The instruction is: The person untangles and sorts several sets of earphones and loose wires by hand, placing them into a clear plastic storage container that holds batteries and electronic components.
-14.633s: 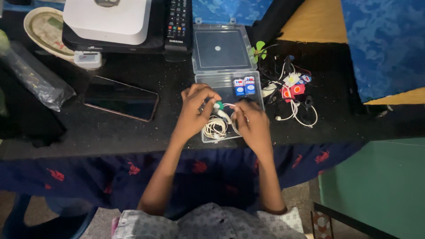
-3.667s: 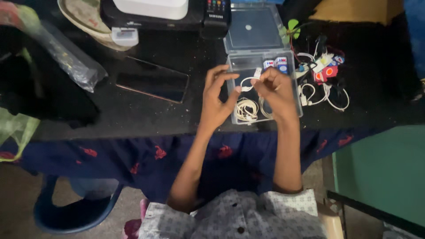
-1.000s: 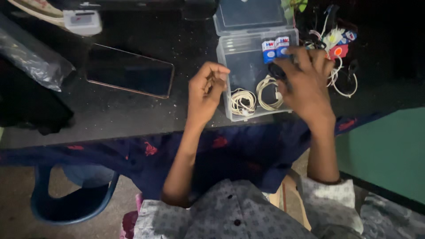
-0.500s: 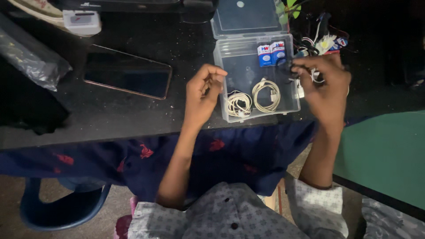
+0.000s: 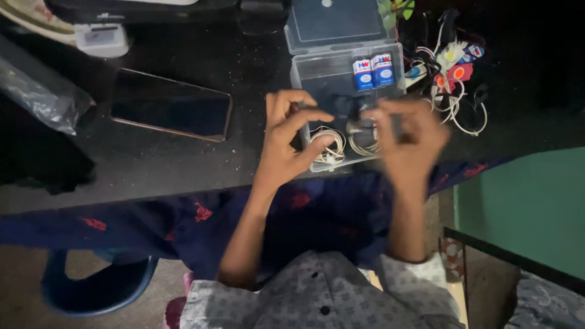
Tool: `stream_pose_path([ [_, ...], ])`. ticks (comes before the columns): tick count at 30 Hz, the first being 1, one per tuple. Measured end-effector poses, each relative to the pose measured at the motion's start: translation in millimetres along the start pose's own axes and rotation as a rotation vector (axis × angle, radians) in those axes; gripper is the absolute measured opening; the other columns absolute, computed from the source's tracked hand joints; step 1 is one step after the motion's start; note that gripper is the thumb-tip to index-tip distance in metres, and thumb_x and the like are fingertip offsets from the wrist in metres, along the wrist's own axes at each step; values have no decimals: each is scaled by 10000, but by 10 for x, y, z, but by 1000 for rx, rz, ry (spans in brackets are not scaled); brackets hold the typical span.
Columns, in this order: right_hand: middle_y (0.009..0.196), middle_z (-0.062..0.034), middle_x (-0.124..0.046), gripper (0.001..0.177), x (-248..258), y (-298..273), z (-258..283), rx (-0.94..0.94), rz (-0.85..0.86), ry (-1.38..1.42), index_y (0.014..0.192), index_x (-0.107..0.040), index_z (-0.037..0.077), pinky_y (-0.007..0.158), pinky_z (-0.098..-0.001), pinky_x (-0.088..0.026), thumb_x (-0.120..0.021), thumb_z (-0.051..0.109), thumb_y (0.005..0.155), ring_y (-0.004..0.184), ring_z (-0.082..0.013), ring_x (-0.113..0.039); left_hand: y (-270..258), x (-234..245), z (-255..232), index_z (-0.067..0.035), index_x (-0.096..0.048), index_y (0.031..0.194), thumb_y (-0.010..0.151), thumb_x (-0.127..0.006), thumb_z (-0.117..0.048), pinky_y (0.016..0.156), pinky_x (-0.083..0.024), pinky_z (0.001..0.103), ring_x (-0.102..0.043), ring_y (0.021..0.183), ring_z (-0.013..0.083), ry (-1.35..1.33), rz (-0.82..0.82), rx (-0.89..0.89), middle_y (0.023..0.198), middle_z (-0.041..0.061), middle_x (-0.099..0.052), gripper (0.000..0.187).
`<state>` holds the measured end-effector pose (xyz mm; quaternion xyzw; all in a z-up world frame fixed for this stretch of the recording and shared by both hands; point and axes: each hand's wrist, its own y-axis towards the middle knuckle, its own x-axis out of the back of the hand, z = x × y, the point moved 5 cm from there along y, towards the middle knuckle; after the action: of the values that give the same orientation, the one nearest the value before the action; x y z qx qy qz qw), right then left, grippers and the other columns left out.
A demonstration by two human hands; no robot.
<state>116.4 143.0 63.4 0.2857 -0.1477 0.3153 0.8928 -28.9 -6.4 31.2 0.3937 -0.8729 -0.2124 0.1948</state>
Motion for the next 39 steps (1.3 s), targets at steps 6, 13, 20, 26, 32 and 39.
stream_pose_path([
  [6,991,-135,-731,121,-420,-175,170,101,-64,67,1074,-655,-18,752,-249,-529,-733,-9,982,869,-143,-710,-25,24,202,11,-718,1045,926,-713,-110,1001,-457,345,-559,1126,237,-85,-54,105,1165,104,-599,170],
  [13,877,-72,-673,143,-303,-87,-266,-193,-124,846,1071,-605,-7,710,-247,-511,-692,-96,1001,722,-116,-619,-111,-68,400,45,-722,1031,1036,-598,-88,848,-505,256,-638,924,122,-438,-69,343,1010,83,-667,182],
  [20,849,-57,-633,119,-215,-14,-303,-189,-105,883,1037,-614,-11,568,-185,-377,-701,-91,1018,637,-60,-504,-239,-91,610,41,-707,938,1039,-623,-118,721,-490,265,-613,733,115,-697,-80,452,822,67,-676,206],
  [26,917,-45,-618,120,-192,7,-297,-241,-180,785,1095,-605,17,495,-210,-366,-671,-66,1038,534,-66,-457,-243,-103,631,5,-668,883,1064,-611,-146,716,-479,258,-591,746,110,-808,-73,444,825,56,-650,243],
  [32,979,-19,-601,119,-246,-1,-254,-219,-177,696,1096,-588,28,503,-209,-344,-662,-48,1042,563,-37,-417,-140,-72,441,11,-744,1158,1079,-557,-185,805,-513,234,-605,852,89,-465,-31,385,898,21,-636,283],
  [39,802,23,-563,52,-354,10,-272,-305,-48,523,1066,-596,29,506,-190,-298,-638,52,1084,579,-8,-415,-154,-11,333,27,-780,1086,1075,-586,-173,764,-408,254,-534,877,101,-427,-4,330,1001,45,-596,278],
])
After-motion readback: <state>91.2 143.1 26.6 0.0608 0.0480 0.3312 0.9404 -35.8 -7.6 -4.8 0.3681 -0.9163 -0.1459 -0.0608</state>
